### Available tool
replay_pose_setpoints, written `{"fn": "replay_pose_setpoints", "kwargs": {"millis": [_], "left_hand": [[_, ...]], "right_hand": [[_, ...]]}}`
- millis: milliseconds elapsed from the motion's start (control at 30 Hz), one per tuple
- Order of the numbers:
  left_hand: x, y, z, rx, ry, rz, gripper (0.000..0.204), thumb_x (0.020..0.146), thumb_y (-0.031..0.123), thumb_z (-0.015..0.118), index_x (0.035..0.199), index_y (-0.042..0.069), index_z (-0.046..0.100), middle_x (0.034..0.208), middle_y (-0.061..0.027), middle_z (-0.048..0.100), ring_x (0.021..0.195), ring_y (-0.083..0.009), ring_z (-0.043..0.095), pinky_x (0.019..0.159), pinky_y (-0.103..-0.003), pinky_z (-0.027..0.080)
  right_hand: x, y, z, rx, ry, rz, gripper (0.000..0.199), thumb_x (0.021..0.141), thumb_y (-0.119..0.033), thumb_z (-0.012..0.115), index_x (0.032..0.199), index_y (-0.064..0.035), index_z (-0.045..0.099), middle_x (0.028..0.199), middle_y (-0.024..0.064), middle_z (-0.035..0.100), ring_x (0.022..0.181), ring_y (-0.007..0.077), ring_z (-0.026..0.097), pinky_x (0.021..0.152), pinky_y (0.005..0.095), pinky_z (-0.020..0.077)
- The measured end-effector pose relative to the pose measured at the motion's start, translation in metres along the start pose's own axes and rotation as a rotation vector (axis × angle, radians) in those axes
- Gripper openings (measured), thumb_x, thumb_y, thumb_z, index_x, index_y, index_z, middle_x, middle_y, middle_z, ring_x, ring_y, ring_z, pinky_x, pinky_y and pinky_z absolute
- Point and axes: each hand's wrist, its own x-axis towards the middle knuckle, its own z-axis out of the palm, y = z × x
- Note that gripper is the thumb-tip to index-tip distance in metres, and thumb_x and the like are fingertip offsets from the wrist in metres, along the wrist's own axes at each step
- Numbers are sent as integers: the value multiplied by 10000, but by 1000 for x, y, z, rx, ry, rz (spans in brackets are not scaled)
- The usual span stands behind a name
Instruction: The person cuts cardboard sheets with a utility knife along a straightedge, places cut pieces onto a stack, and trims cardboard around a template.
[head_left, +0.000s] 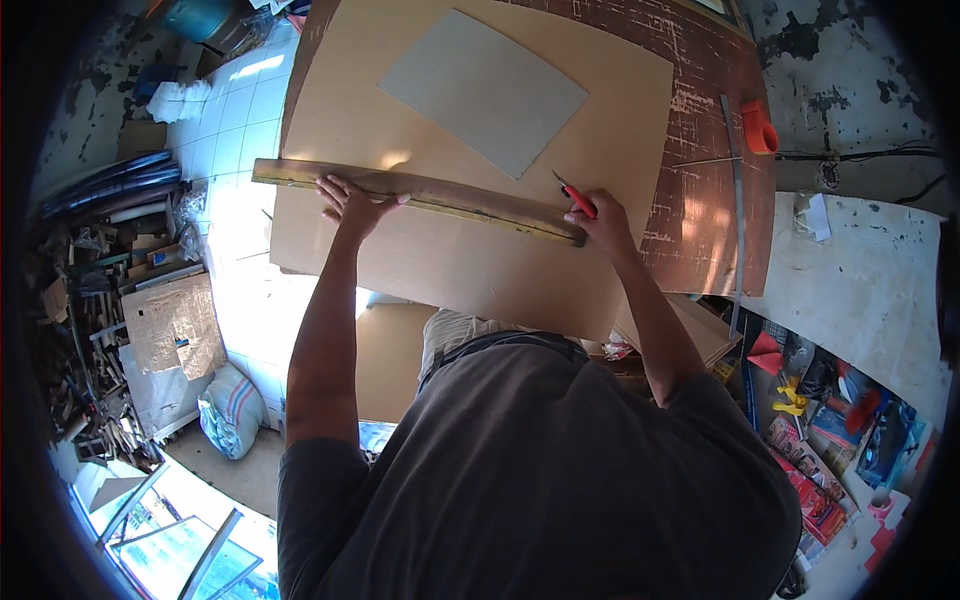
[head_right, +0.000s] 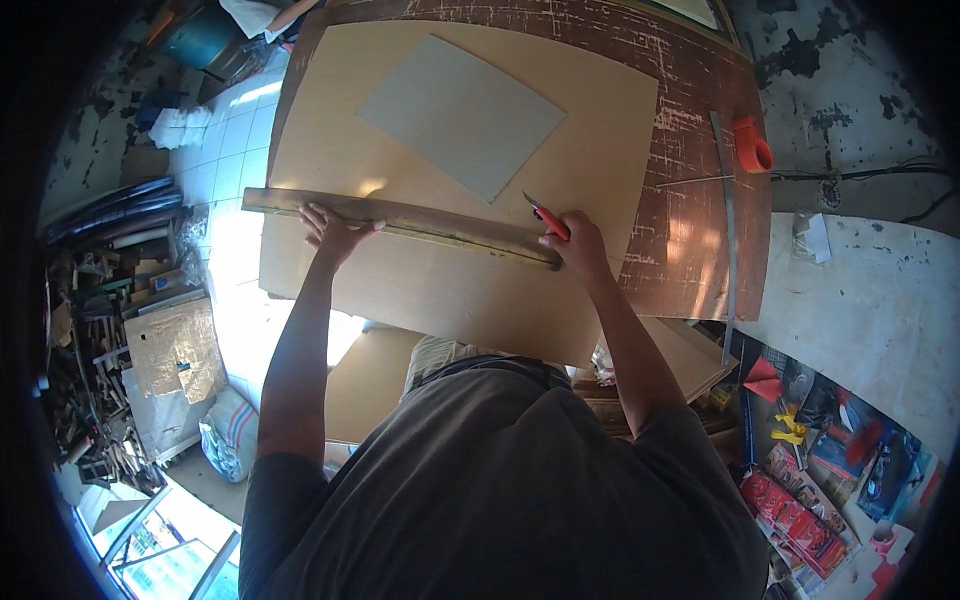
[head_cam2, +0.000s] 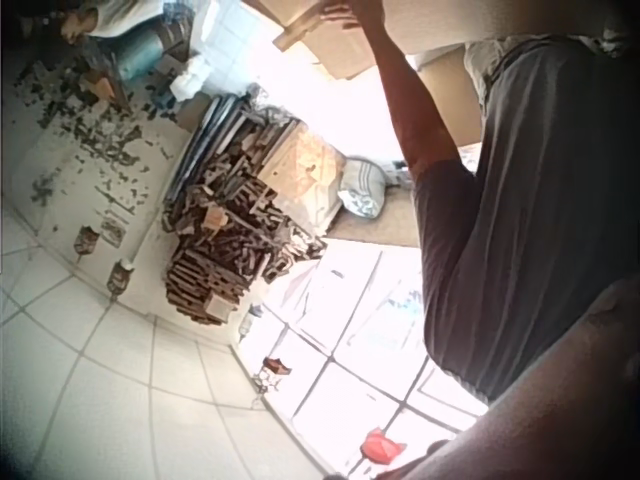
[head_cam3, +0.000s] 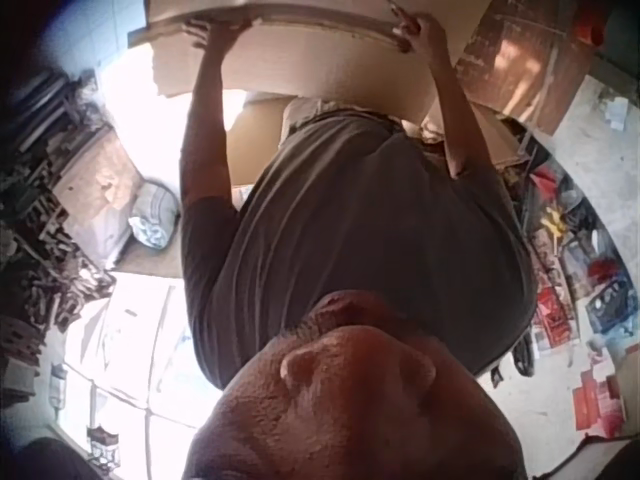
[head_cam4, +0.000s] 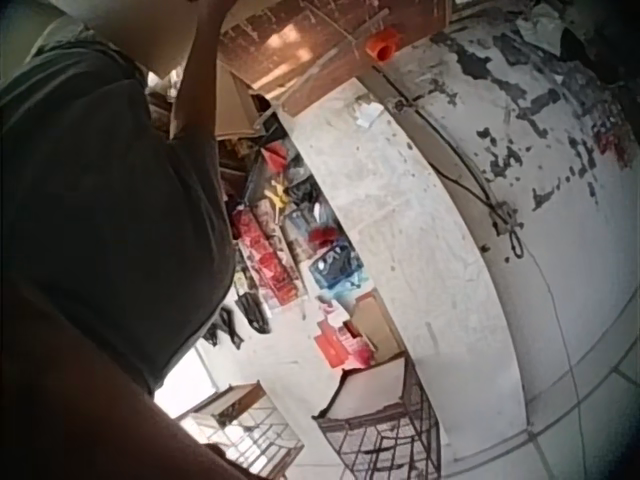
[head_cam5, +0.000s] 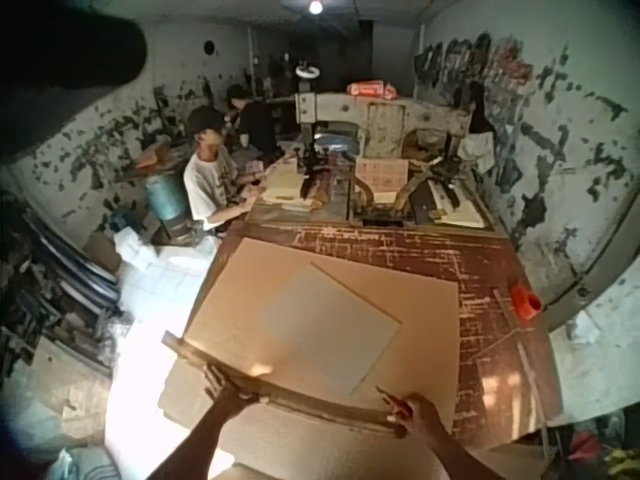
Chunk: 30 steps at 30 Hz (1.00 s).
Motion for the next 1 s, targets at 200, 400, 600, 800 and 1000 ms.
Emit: {"fn": "replay_pose_setpoints", "kwargs": {"millis": [200, 400, 600, 800, 1000], "left_hand": [[-2, 1, -1, -29, -7, 11, 1652, 555, 761, 819, 1467, -110, -249, 1561, -298, -312, 1455, -433, -305, 1143, -679, -36], [-2, -3, 1, -71, 7, 44, 1655, 555, 762, 818, 1463, -110, -256, 1557, -308, -312, 1452, -437, -308, 1131, -690, -56], [-4, 0, 1, -78, 8, 50, 1661, 556, 762, 818, 1453, -113, -272, 1554, -318, -308, 1448, -442, -311, 1125, -697, -60], [-5, 0, 2, -83, 29, 56, 1663, 558, 747, 828, 1445, -116, -285, 1552, -316, -313, 1446, -448, -314, 1126, -698, -58], [-6, -2, 7, -97, 91, 90, 1665, 531, 795, 800, 1473, -121, -221, 1562, -324, -282, 1454, -457, -287, 1128, -704, -32]], "right_hand": [[1, -4, 1, -14, 6, 15, 253, 746, -126, 834, 842, -14, 628, 840, 102, 605, 782, 243, 628, 756, 365, 494], [3, -9, -2, -50, -39, 9, 268, 728, -115, 847, 824, -16, 617, 855, 103, 590, 788, 246, 622, 753, 368, 490], [4, -9, -2, -13, -46, 67, 263, 719, -142, 839, 815, -19, 627, 857, 118, 588, 812, 290, 629, 773, 409, 490], [11, -8, -6, -52, -111, 163, 327, 696, -175, 876, 820, -34, 609, 804, 67, 612, 753, 186, 597, 735, 341, 494], [15, -12, -9, -83, -143, 186, 326, 697, -193, 871, 828, -45, 610, 749, 57, 617, 720, 174, 592, 715, 326, 487]]}}
